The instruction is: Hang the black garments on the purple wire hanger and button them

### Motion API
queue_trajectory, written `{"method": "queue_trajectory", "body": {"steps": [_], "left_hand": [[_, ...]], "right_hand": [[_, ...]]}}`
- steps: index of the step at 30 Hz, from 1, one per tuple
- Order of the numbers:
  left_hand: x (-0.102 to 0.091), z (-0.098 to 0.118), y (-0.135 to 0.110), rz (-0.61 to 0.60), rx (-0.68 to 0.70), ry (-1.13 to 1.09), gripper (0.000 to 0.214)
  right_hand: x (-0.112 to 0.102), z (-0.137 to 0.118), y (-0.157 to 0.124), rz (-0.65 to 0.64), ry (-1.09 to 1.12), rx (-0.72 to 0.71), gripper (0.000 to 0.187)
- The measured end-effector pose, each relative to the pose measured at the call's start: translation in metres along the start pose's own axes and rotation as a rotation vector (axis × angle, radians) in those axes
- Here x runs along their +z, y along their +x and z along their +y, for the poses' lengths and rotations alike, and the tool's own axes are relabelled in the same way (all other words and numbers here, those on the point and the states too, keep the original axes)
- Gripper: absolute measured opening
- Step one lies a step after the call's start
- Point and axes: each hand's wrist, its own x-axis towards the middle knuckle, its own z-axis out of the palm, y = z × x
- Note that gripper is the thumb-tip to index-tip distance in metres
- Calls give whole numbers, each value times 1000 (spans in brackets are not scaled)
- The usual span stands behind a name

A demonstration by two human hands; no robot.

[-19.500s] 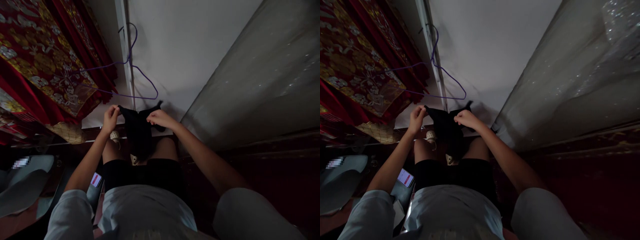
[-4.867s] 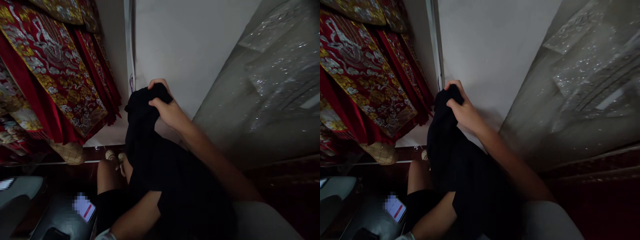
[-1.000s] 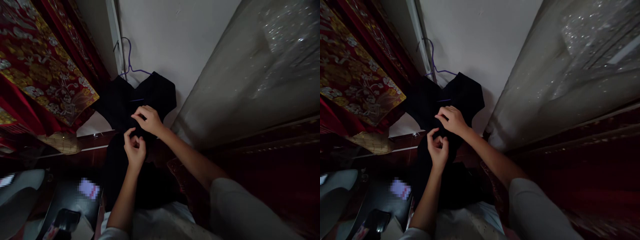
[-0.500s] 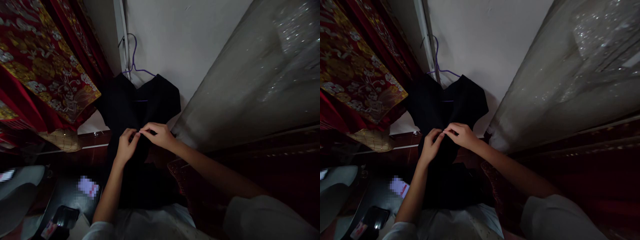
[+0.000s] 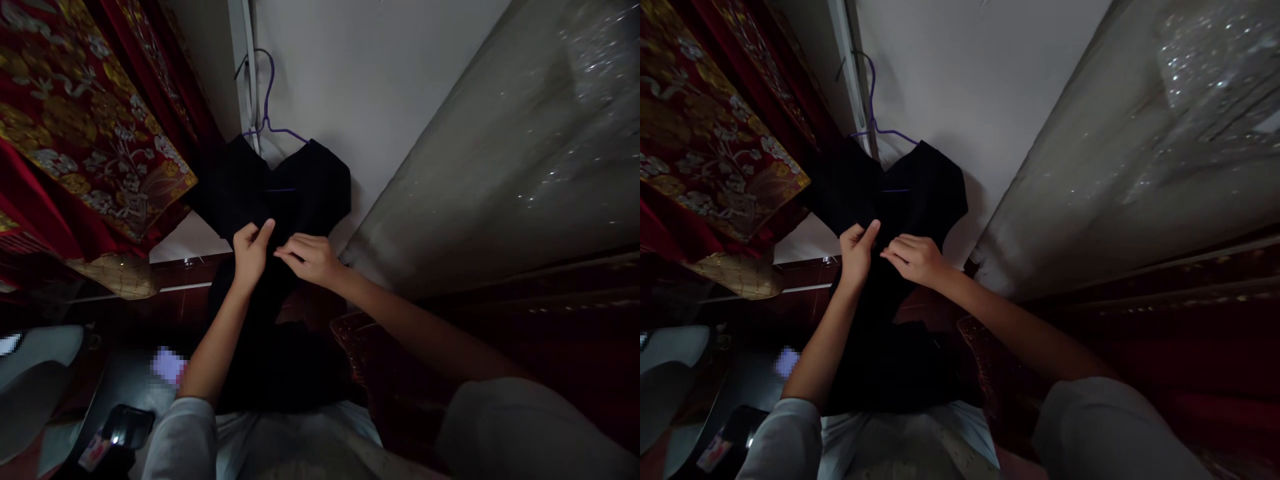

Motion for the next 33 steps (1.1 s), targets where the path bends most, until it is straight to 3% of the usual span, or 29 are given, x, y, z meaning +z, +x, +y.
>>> {"method": "queue_trajectory", "body": {"steps": [4, 8, 10, 14, 17, 23, 25, 28, 31, 33], "left_hand": [[-7, -24, -29, -71, -59, -13, 46], [-15, -44, -64, -280, 73, 153, 27], [-17, -48, -70, -286, 157, 245, 17], [-19, -47, -69, -262, 221, 413, 22], [-17, -48, -77, -340, 221, 547, 21], [-13, -45, -107, -528, 145, 624, 21], [-16, -32, -101, -608, 142, 647, 23], [-23, 1, -65, -638, 188, 609, 25], [-25, 37, -8, -329, 323, 474, 28], [-22, 55, 30, -238, 468, 444, 34]], "right_hand": [[-2, 4, -8, 8, 44, 22, 28], [4, -1, -16, 34, 106, 99, 27], [9, -5, -17, 8, 119, 52, 28], [10, -1, -12, -12, 55, 32, 31], [0, 18, 10, 60, -20, 64, 31], [-27, 53, 92, 301, -94, 52, 32], [-33, 51, 109, 319, -68, 35, 30], [-37, 37, 111, 352, -14, 54, 30], [-40, 22, 97, 358, 25, 84, 30], [-42, 16, 88, 353, 64, 99, 29]]}}
